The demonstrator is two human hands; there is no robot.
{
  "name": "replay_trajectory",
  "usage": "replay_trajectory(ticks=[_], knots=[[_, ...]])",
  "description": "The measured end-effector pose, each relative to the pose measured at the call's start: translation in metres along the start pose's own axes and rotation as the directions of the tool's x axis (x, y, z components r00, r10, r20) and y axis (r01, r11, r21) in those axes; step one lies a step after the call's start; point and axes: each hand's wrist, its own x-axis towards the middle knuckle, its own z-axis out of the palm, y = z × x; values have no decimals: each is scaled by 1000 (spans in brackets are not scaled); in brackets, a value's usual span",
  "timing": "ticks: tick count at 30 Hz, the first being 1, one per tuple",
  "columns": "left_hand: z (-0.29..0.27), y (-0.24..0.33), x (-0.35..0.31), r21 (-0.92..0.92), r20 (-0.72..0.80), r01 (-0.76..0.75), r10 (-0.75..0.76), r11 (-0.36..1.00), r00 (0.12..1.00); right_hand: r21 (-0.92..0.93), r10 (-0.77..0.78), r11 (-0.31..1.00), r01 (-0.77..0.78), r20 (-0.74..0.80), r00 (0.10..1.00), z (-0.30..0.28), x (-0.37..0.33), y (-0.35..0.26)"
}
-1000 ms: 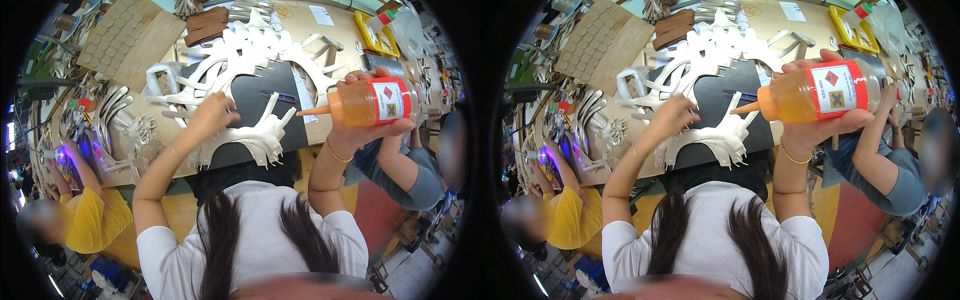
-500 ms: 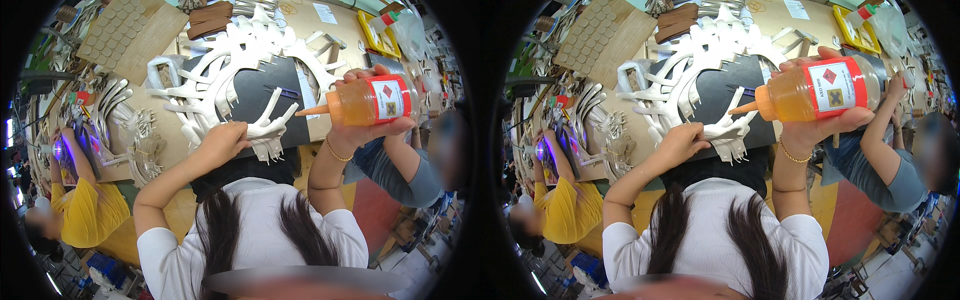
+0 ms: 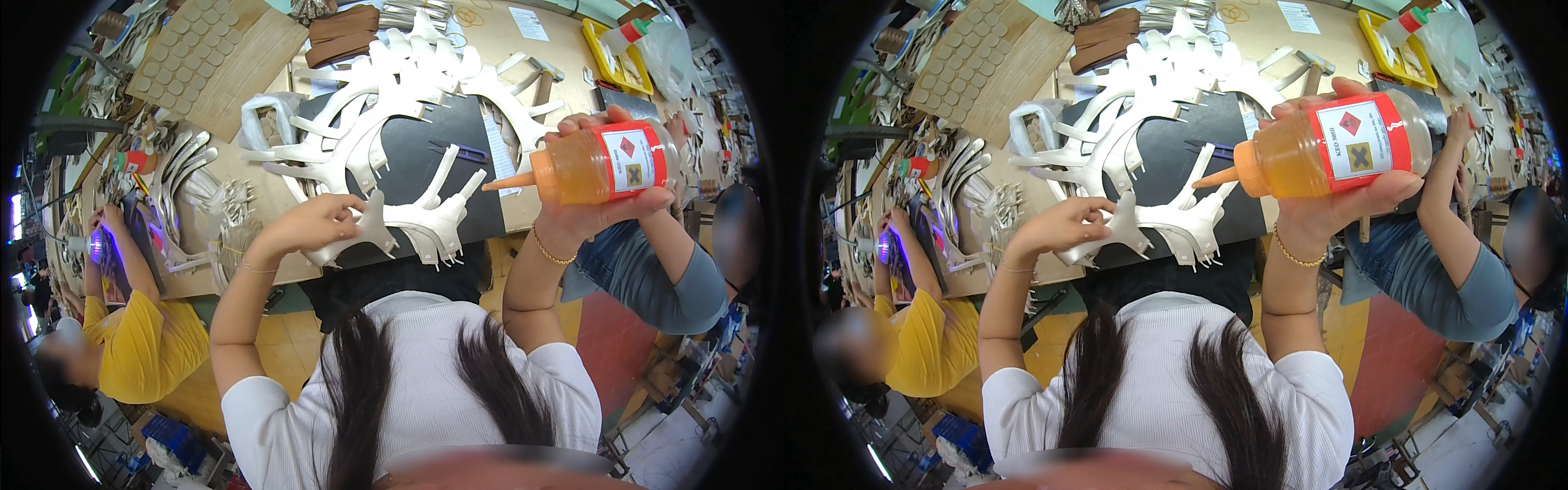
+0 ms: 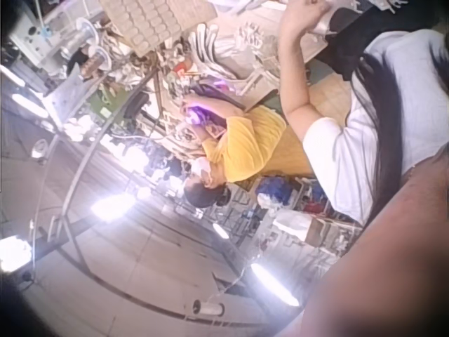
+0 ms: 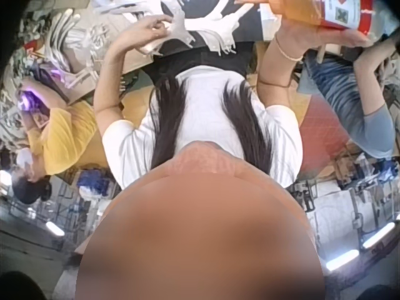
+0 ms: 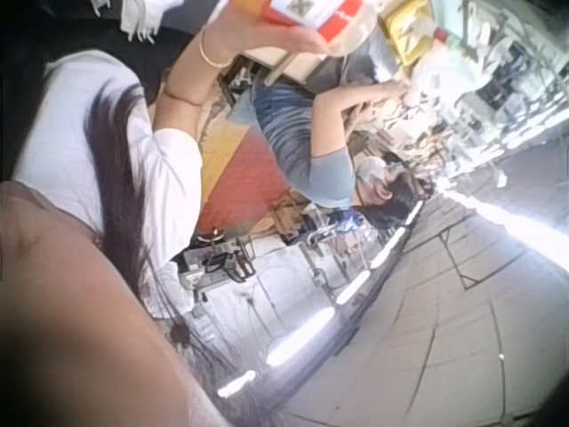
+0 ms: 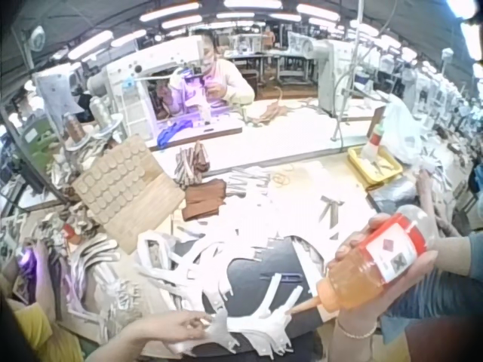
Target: The person applies glue from a bottle to the edges of white plastic components and joins them together by hand. The person handles multiple parts, aligns them, and presses them to bond, working at a cluttered workbench.
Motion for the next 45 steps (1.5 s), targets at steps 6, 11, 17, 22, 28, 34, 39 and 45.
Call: replay_trajectory(ticks=[6, 11, 17, 22, 28, 34, 39, 45], knots=[[-14, 1, -35, -190, -207, -182, 142, 965, 968, 78, 10, 997, -14, 44, 999, 11, -3, 11], [-23, -7, -46, -217, -161, -179, 146, 960, 976, 28, 8, 1000, -9, 20, 1000, 27, -2, 16], [-18, -23, -43, -337, -85, -208, 190, 918, 978, 388, 314, 865, -317, 73, 946, 27, -12, 39], [-11, -42, -52, -538, -51, -175, 175, 825, 983, 464, 796, 409, -785, 239, 556, 17, -50, 118], [-15, -53, -109, -504, -262, -150, 15, 851, 965, 521, 821, 309, -796, 276, 499, -1, -92, 167], [-19, -41, -155, -601, -495, -363, 26, 712, 869, 561, 820, 291, -775, 271, 504, 3, -87, 161], [7, -6, -102, -644, -441, -373, 74, 668, 894, 534, 651, 568, -627, 174, 739, 28, -36, 113], [12, 56, -65, -678, -328, -422, 265, 602, 907, -124, -56, 991, 58, 23, 998, 67, 9, 41]])
